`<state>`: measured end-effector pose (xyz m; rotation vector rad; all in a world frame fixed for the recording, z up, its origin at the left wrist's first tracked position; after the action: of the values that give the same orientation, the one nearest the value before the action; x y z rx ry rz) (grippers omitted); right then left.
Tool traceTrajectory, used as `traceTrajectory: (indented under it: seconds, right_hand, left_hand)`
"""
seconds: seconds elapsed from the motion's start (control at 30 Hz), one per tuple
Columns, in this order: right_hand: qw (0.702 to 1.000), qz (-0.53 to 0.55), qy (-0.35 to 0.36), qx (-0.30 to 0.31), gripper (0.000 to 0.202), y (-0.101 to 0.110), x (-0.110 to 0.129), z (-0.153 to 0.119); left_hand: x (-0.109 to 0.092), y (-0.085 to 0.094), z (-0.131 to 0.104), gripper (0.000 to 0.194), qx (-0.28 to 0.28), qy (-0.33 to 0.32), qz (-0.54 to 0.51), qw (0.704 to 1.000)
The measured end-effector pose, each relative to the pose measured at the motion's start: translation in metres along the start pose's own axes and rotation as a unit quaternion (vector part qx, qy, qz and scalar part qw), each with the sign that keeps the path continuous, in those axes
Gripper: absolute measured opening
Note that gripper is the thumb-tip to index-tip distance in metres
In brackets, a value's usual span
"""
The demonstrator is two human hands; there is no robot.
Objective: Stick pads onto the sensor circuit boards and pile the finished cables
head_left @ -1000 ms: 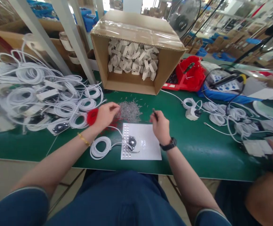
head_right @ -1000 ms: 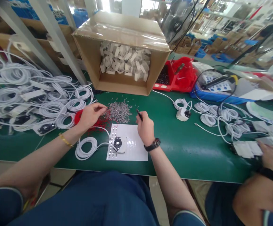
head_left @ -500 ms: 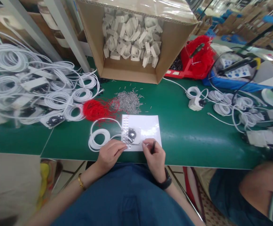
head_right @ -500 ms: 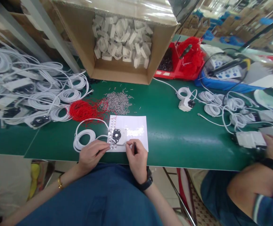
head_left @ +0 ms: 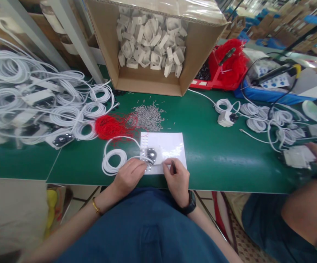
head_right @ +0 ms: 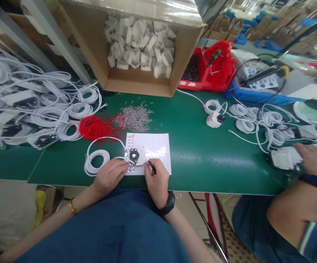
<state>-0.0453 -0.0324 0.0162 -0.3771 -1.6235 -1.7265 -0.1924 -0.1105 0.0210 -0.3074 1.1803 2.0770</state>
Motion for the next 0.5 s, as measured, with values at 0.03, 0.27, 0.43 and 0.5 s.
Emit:
traceTrajectory:
  seconds: [0.03,0.27,0.43,0.5]
  right_hand:
    - [1.0,-0.005,0.002,0.005,0.01,-0.001,0.0,0.001]
    - [0.991,-0.029,0.12,0.045,0.014,-0.01,0.004,0.0]
    - [0.985,-0.043,0.151,0.072,0.021,-0.012,0.004,-0.001]
    - [0.986,-0.032,0.152,0.065,0.021,-0.011,0.005,0.0]
  left_hand:
    - [0.0,-0.002,0.0,0.018,0.006,-0.003,-0.004,1.0]
    - [-0.007,-0.005,0.006,0.016,0.045,-0.047,0.028,0.997]
    - [-0.012,-0.002,0.016,0.014,0.072,-0.087,0.044,0.993]
    - [-0.011,-0.003,0.018,0.011,0.073,-0.095,0.052,0.991]
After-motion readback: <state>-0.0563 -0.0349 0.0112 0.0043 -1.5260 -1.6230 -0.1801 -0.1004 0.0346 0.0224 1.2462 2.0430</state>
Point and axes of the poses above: each hand's wrist, its own z-axis towards the middle knuckle, its own y-axis out of the back of the hand, x = y × z, the point moved 8 cm from there along z, towards the middle knuckle, and after that the axes turned 11 degrees about -z, right-handed, at the moved point
